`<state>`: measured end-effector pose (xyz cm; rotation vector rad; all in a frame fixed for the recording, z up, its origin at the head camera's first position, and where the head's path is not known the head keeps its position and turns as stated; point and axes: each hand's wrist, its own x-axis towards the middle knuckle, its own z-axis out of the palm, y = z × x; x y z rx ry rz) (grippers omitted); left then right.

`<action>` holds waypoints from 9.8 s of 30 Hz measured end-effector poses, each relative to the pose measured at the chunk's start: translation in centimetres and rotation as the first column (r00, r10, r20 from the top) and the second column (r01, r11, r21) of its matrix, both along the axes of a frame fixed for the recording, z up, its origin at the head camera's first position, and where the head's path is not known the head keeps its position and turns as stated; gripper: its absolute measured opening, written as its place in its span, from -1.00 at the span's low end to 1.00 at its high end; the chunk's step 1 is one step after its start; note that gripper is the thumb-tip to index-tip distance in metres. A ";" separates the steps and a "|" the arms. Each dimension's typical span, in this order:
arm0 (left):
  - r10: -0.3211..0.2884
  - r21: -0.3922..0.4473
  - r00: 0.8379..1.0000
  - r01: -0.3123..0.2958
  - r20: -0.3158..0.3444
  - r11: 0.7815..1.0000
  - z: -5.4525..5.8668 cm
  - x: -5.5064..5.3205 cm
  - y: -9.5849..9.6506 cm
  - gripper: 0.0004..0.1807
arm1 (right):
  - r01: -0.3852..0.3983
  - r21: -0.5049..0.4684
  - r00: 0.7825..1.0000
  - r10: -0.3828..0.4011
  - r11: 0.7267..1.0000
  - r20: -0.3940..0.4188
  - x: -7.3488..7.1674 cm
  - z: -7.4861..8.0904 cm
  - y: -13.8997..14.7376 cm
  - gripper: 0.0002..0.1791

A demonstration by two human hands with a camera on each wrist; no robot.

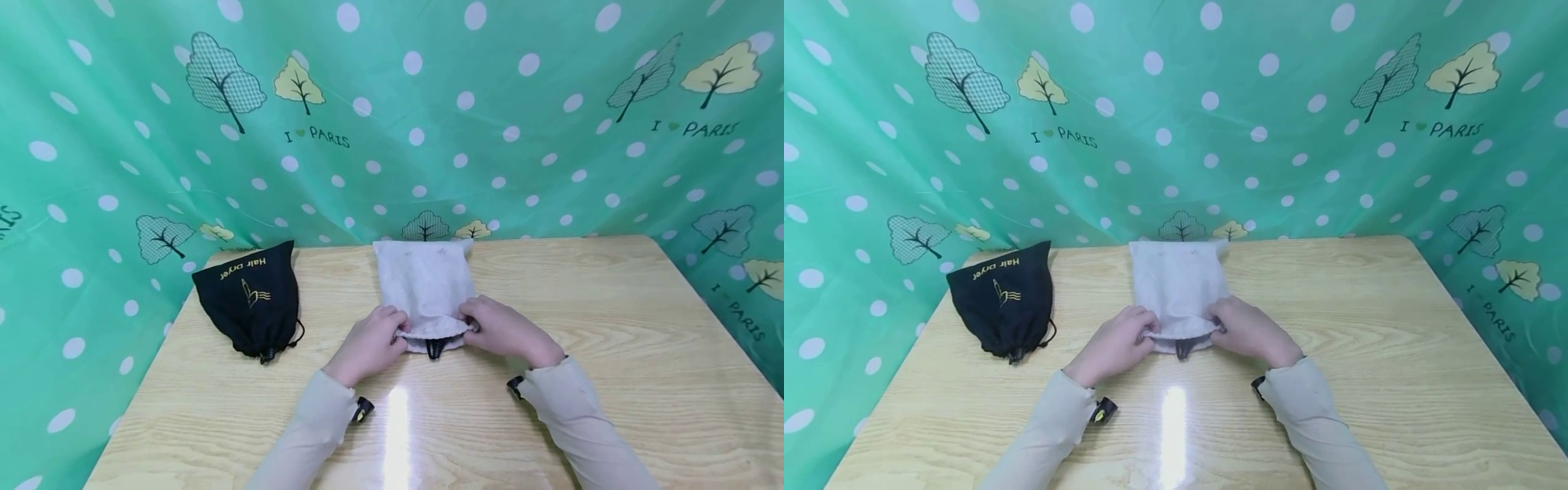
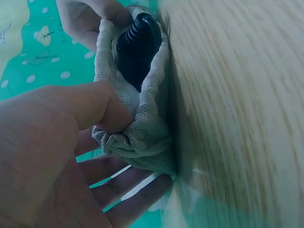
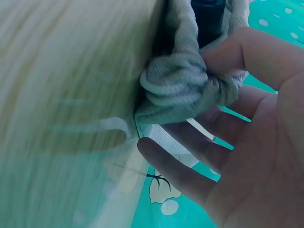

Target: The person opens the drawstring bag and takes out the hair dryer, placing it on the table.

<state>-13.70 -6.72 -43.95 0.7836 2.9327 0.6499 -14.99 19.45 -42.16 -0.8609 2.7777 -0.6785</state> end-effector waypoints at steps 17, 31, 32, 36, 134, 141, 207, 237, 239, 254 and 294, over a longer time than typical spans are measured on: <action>0.013 0.027 0.998 -0.011 -0.062 1.000 0.0 0.4 0.1 -0.74 | -0.043 -0.015 0.998 0.043 0.999 -0.038 -0.1 0.2 -0.3 -0.84; 0.038 0.035 0.999 -0.038 0.026 0.999 0.5 0.1 -0.4 -0.75 | -0.020 -0.042 1.000 0.020 0.999 0.004 -0.5 0.6 0.8 -0.81; 0.037 0.036 0.999 -0.038 0.029 0.999 0.5 0.1 -0.4 -0.75 | -0.023 -0.045 1.000 0.023 0.999 0.006 -0.5 0.6 0.8 -0.81; 0.039 0.036 0.998 -0.041 0.048 0.999 0.5 0.1 -0.5 -0.75 | -0.017 -0.044 0.999 0.018 0.999 0.027 -0.6 0.6 1.0 -0.80; -0.101 0.092 0.986 0.088 0.136 0.992 1.2 -0.4 -3.1 -0.76 | 0.244 -0.115 0.970 -0.245 0.963 0.010 -0.6 0.4 -2.0 -0.23; -0.123 0.066 0.980 0.114 0.157 0.991 0.4 -0.6 -3.1 -0.67 | 0.273 -0.125 0.962 -0.275 0.954 0.001 -0.8 0.2 -3.6 -0.22; 0.000 0.056 1.000 -0.001 0.023 0.998 0.8 -0.2 -2.0 -0.73 | 0.222 -0.100 0.975 -0.219 0.970 0.042 -1.4 0.3 -4.3 -0.17; -0.052 0.002 0.998 0.052 0.040 0.999 0.0 0.0 -1.4 -0.70 | 0.151 -0.095 0.988 -0.148 0.984 0.039 -1.6 0.0 -3.7 -0.30; -0.050 0.001 0.998 0.050 0.039 0.999 0.0 0.1 -1.4 -0.70 | 0.151 -0.089 0.988 -0.147 0.984 0.045 -1.6 0.0 -3.7 -0.29; -0.093 0.020 0.995 0.092 0.041 0.996 -0.1 0.1 -1.2 -0.74 | 0.104 -0.017 0.994 -0.103 0.994 0.031 -1.5 0.1 -3.3 -0.33; 0.211 0.289 0.974 -0.178 -0.086 0.940 2.2 -2.2 -5.8 -0.89 | 0.184 0.008 0.971 -0.184 0.983 0.152 -1.0 3.6 3.6 -0.66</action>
